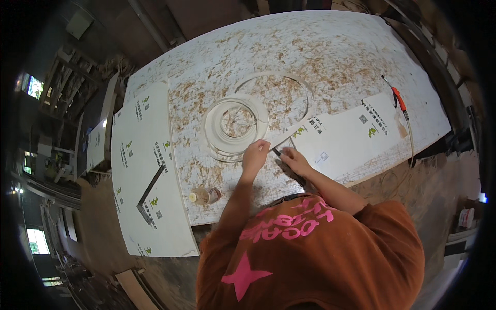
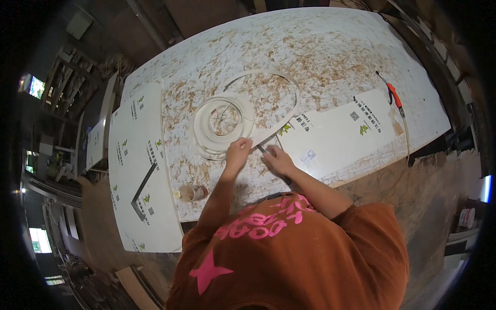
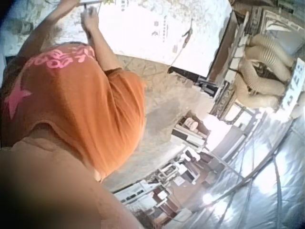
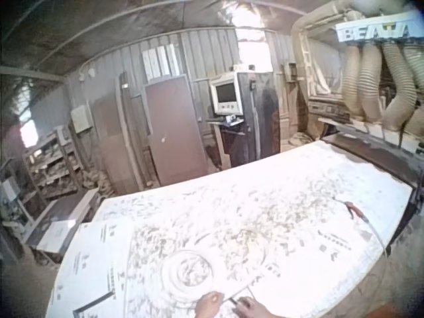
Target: The person applies glue from a bottle onto the edges of white rectangular boards and a white flexible strip on a workbench. They handle the boards one at a time, apply glue along the edges, and place the boards back on the table.
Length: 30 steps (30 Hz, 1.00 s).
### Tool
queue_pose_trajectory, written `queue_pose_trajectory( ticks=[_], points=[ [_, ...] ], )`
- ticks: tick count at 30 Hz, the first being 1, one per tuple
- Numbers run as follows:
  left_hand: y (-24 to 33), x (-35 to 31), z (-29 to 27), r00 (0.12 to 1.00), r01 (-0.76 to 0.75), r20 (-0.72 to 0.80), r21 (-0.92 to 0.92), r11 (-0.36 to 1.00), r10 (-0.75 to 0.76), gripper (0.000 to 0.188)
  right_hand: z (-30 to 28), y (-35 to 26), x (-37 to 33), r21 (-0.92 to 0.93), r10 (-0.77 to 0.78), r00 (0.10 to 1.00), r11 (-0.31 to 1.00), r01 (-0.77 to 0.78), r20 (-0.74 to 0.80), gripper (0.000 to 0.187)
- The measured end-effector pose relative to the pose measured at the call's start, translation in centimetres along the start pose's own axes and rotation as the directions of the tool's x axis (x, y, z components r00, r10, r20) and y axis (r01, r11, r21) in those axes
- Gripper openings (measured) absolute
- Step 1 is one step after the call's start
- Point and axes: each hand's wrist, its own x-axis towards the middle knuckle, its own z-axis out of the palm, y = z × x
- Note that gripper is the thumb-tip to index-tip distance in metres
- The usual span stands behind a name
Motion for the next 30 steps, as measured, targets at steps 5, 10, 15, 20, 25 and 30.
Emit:
queue_pose_trajectory(
  ticks=[5,10,15,20,25,30],
  points=[
    [3.1,-2.4,-2.0,0.994,-0.079,0.072,-0.071,0.994,0.084,0.026,-1.9,-4.1,1.1,0.818,0.236,0.960,0.516,-0.254,0.149,0.022],
    [3.2,-3.0,-3.4,0.959,-0.091,0.209,-0.414,0.906,0.192,0.013,-2.7,-6.0,0.3,0.806,0.066,0.809,0.069,-0.588,0.584,0.017],
    [2.9,-3.9,-3.4,0.908,-0.106,0.281,-0.562,0.821,0.309,0.010,-2.1,-7.4,-0.7,0.609,-0.036,0.609,-0.015,-0.793,0.793,0.013],
    [3.0,-3.9,-3.1,0.998,-0.064,-0.031,-0.190,0.980,0.059,0.020,-1.3,-8.2,-1.0,0.805,0.175,0.983,0.575,-0.146,0.053,0.015],
    [4.0,-3.0,-1.0,0.975,-0.044,-0.220,-0.006,0.999,0.042,0.023,1.3,-7.4,-2.5,-0.318,-0.322,0.910,0.919,0.234,-0.262,0.019],
    [3.4,-2.2,-1.6,0.946,-0.126,-0.314,-0.148,0.981,0.074,0.039,0.3,-6.3,-3.0,-0.366,-0.693,0.706,0.700,0.613,-0.144,0.011]
  ],
)
